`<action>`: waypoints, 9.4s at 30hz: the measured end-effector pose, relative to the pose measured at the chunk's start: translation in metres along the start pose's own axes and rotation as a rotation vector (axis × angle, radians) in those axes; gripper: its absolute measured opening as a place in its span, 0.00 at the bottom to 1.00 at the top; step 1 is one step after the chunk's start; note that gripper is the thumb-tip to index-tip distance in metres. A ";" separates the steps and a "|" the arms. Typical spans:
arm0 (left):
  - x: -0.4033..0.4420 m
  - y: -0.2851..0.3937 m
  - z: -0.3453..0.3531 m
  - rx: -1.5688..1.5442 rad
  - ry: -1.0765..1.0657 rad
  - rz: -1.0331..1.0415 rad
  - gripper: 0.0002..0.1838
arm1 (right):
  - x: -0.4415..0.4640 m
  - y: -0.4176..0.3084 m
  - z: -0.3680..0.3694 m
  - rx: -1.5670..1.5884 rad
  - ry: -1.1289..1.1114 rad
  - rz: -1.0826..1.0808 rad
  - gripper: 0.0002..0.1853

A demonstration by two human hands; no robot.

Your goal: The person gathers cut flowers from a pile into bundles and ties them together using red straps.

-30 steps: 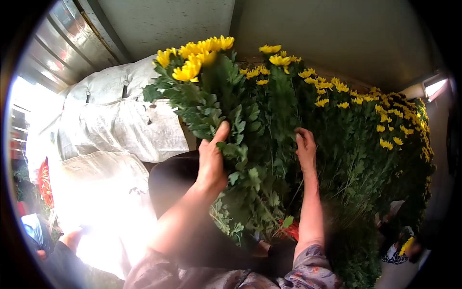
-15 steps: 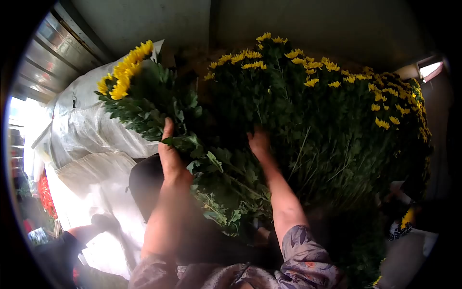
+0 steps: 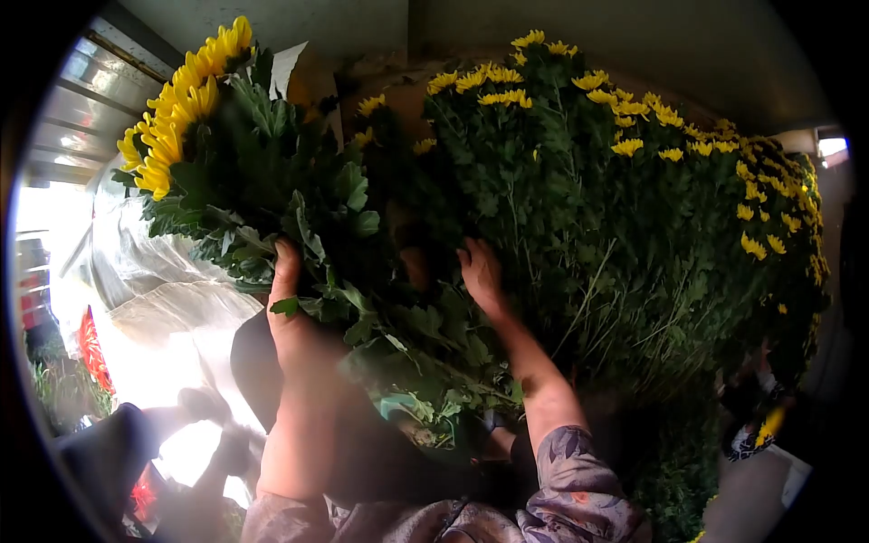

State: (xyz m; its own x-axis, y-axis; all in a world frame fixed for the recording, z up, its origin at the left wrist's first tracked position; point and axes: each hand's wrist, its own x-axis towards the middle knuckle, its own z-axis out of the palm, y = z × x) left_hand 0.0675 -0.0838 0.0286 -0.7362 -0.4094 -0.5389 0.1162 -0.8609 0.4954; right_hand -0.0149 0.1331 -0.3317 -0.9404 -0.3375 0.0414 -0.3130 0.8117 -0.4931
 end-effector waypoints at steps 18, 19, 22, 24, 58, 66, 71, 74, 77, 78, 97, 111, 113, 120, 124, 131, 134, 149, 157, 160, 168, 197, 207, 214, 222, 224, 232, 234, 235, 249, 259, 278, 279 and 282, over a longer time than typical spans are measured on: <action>0.004 0.001 -0.007 -0.013 -0.140 -0.033 0.35 | 0.031 -0.005 -0.020 0.674 -0.284 0.438 0.21; 0.005 0.001 -0.010 -0.022 -0.129 -0.023 0.35 | 0.031 -0.008 -0.019 0.671 -0.278 0.443 0.21; 0.004 -0.001 -0.016 0.048 -0.032 0.032 0.34 | 0.042 -0.019 -0.032 0.343 -0.008 0.039 0.17; 0.003 -0.001 -0.017 0.016 -0.009 -0.007 0.34 | 0.072 -0.028 -0.058 -0.164 0.280 -0.082 0.19; -0.006 -0.011 0.010 -0.042 -0.023 -0.156 0.26 | 0.088 -0.001 -0.201 0.499 0.074 0.310 0.23; -0.008 -0.023 0.023 0.145 -0.054 -0.092 0.20 | 0.076 -0.027 -0.289 0.334 0.661 0.127 0.15; -0.006 -0.040 0.025 0.091 -0.158 -0.163 0.18 | 0.086 -0.015 -0.320 0.177 0.527 0.273 0.22; -0.004 -0.046 0.026 0.100 -0.221 -0.155 0.17 | 0.092 0.013 -0.311 0.268 0.439 0.301 0.24; 0.001 -0.052 0.028 0.075 -0.245 -0.149 0.18 | 0.085 0.013 -0.343 0.324 0.566 0.289 0.24; 0.003 -0.048 0.026 0.117 -0.277 -0.138 0.19 | 0.083 0.011 -0.355 0.358 0.663 0.204 0.25; -0.006 -0.036 0.029 0.017 -0.345 0.039 0.23 | 0.007 -0.251 -0.416 0.488 0.584 -0.189 0.16; 0.000 -0.056 -0.008 0.275 -0.336 -0.060 0.20 | -0.047 -0.228 -0.259 0.039 0.258 -0.341 0.08; 0.000 -0.057 -0.010 0.301 -0.300 -0.059 0.20 | -0.049 -0.227 -0.258 0.093 0.233 -0.327 0.08; 0.001 -0.058 -0.003 0.378 -0.249 -0.049 0.18 | -0.063 -0.208 -0.242 0.061 0.151 -0.204 0.09; -0.004 -0.056 0.000 0.448 -0.244 -0.030 0.17 | -0.075 -0.219 -0.257 -0.028 0.115 -0.198 0.11; 0.043 0.019 -0.067 0.246 -0.236 0.079 0.20 | -0.037 -0.149 -0.242 0.540 0.167 0.061 0.16; 0.059 0.055 -0.074 0.098 -0.329 0.177 0.20 | -0.019 -0.051 -0.141 0.317 -0.045 0.173 0.20; 0.046 0.051 -0.071 0.118 -0.324 0.158 0.20 | -0.001 -0.045 -0.086 0.197 0.181 0.053 0.18; 0.047 0.033 -0.064 0.151 -0.382 0.115 0.20 | -0.021 -0.097 -0.263 0.638 0.073 0.532 0.21; 0.050 0.023 -0.065 0.163 -0.409 0.091 0.19 | -0.039 -0.065 -0.286 0.367 0.349 0.469 0.17; 0.037 0.004 -0.061 0.225 -0.467 0.067 0.19 | -0.070 0.018 -0.216 -0.604 0.102 0.495 0.33; -0.113 -0.007 -0.028 0.916 0.234 0.207 0.13 | -0.005 0.079 -0.222 -0.160 0.478 0.320 0.14; -0.094 -0.001 -0.044 1.337 0.059 0.308 0.12 | 0.011 0.060 -0.141 -0.009 0.350 0.428 0.25; -0.028 -0.012 -0.026 0.669 -0.027 0.124 0.13 | 0.073 0.035 -0.148 -0.075 0.587 0.290 0.19; -0.001 -0.017 -0.022 0.634 -0.059 0.080 0.15 | 0.086 0.016 -0.128 -0.284 0.184 0.512 0.38; 0.001 -0.020 -0.020 0.647 -0.060 0.077 0.16 | 0.085 0.023 -0.120 -0.094 0.198 0.552 0.38; 0.004 -0.029 0.011 0.632 -0.079 0.105 0.18 | 0.064 -0.025 -0.208 0.334 0.271 0.328 0.34; 0.005 -0.029 0.025 0.537 -0.160 -0.031 0.16 | 0.047 -0.030 -0.226 0.468 0.348 0.265 0.33; 0.005 -0.032 0.028 0.506 -0.152 -0.019 0.16 | 0.032 -0.059 -0.245 0.549 0.374 0.250 0.30; 0.046 -0.106 -0.039 0.833 -0.428 0.559 0.12 | -0.109 -0.167 -0.234 0.408 0.139 -0.066 0.29; 0.020 -0.088 -0.017 0.351 -0.530 -0.054 0.23 | -0.113 -0.158 -0.229 0.179 0.116 -0.186 0.35; 0.023 -0.049 -0.001 0.496 -0.190 0.206 0.26 | -0.114 0.076 -0.188 0.287 0.313 0.633 0.21; 0.017 -0.048 0.004 0.462 -0.222 0.194 0.26 | -0.127 0.127 -0.197 0.043 0.305 0.715 0.21; 0.012 -0.056 0.007 0.454 -0.228 0.159 0.25 | -0.126 0.184 -0.224 -0.169 0.460 0.700 0.23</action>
State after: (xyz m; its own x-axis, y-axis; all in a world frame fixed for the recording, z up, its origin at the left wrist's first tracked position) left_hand 0.0471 -0.0384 -0.0010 -0.8651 -0.4047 -0.2964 -0.0252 -0.5551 0.8314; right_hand 0.0168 0.4319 -0.2325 -0.8732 0.4662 0.1422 0.3793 0.8332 -0.4023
